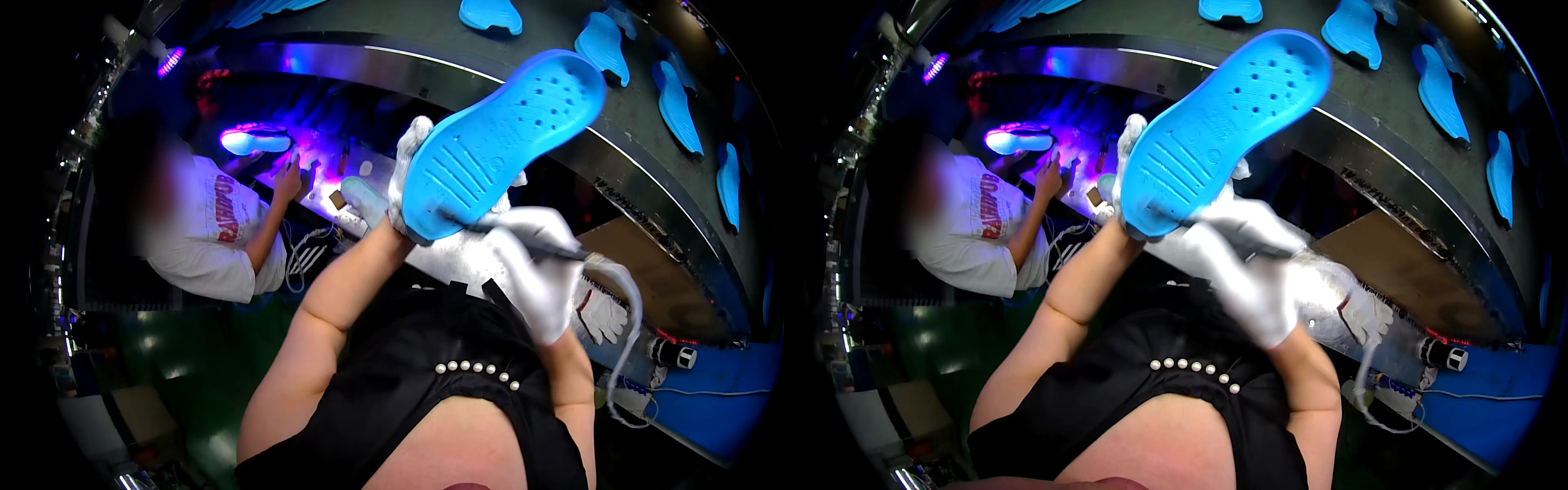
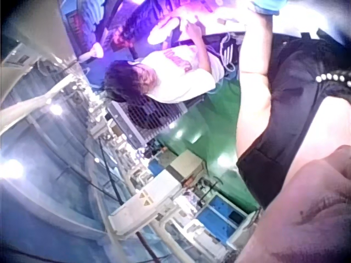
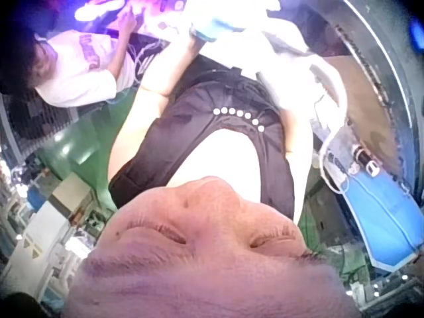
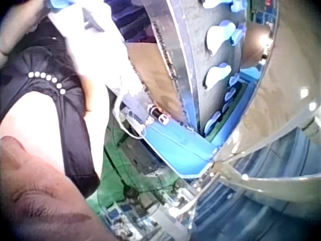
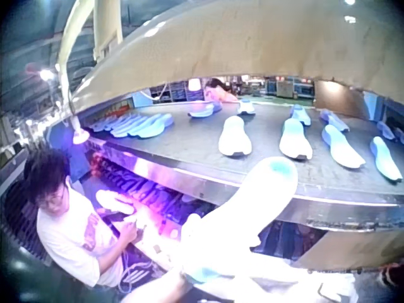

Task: The person picks up blue shoe soles from a conveyor belt, applies a liquid coating to the edges with a brush, and places them back onto the conveyor.

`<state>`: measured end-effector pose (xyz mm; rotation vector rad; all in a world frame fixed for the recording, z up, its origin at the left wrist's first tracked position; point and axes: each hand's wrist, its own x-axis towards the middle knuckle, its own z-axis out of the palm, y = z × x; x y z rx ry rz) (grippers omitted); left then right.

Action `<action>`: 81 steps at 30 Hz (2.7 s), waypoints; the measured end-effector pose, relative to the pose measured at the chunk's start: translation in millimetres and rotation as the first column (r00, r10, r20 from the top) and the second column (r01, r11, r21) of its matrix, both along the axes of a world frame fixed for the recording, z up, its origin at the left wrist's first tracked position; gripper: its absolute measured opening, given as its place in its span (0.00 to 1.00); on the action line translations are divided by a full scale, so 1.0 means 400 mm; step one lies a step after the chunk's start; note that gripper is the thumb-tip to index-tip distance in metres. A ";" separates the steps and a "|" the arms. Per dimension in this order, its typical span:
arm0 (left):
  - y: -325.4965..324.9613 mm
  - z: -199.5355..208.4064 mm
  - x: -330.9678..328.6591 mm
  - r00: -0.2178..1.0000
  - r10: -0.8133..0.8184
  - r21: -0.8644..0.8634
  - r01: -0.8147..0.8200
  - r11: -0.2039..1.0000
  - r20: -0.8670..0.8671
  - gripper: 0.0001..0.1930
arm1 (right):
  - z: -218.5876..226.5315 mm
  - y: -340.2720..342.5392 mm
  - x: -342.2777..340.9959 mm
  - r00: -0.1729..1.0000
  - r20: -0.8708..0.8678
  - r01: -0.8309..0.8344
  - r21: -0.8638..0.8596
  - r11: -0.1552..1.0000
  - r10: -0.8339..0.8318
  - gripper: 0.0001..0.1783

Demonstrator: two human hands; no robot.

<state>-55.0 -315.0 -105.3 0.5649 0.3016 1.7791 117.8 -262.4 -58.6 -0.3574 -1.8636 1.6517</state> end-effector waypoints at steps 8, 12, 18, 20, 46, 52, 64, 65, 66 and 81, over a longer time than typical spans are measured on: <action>-0.024 0.016 -0.081 0.927 -0.327 -0.296 0.370 0.881 0.185 0.37 | 0.030 0.029 0.001 0.964 0.157 -0.252 0.800 0.544 0.215 0.12; 0.009 -0.005 -0.094 0.993 -0.089 -0.546 0.114 0.830 0.071 0.29 | -0.044 0.081 -0.013 0.987 0.050 -0.132 0.787 0.602 0.151 0.14; -0.031 0.103 -0.104 0.930 -0.332 -0.577 0.186 0.795 -0.156 0.20 | -0.020 0.070 0.007 0.996 0.066 -0.091 0.664 0.742 0.063 0.09; -0.026 0.132 -0.086 0.907 -0.119 -0.558 -0.141 0.817 -0.404 0.16 | -0.009 0.075 -0.004 0.993 0.087 -0.118 0.716 0.688 0.080 0.11; -0.070 0.156 -0.170 0.800 0.088 -0.455 -0.423 0.783 -0.593 0.29 | 0.084 0.085 0.011 0.972 0.234 -0.229 0.922 0.312 0.020 0.16; -0.098 0.142 -0.251 0.941 -0.107 -0.521 -0.081 0.850 -0.321 0.44 | 0.052 0.140 -0.017 0.998 -0.003 -0.027 0.864 0.503 0.058 0.16; 0.168 0.089 -0.429 0.302 0.294 0.100 -0.524 0.846 -0.907 0.34 | -0.001 0.118 -0.016 0.988 0.042 0.083 0.680 0.728 -0.152 0.12; 0.167 0.099 -0.390 0.729 0.286 -0.062 -0.410 0.910 -0.622 0.34 | -0.018 0.123 -0.002 0.981 0.045 0.123 0.611 0.782 -0.190 0.12; 0.168 0.118 -0.349 0.965 0.196 -0.152 -0.224 0.963 -0.175 0.34 | -0.030 0.130 0.007 0.973 0.051 0.164 0.537 0.828 -0.225 0.12; 0.195 0.198 -0.425 -0.734 0.442 0.806 -0.243 0.539 -0.516 0.16 | -0.052 0.134 0.021 0.938 -0.112 0.342 0.173 0.924 -0.327 0.12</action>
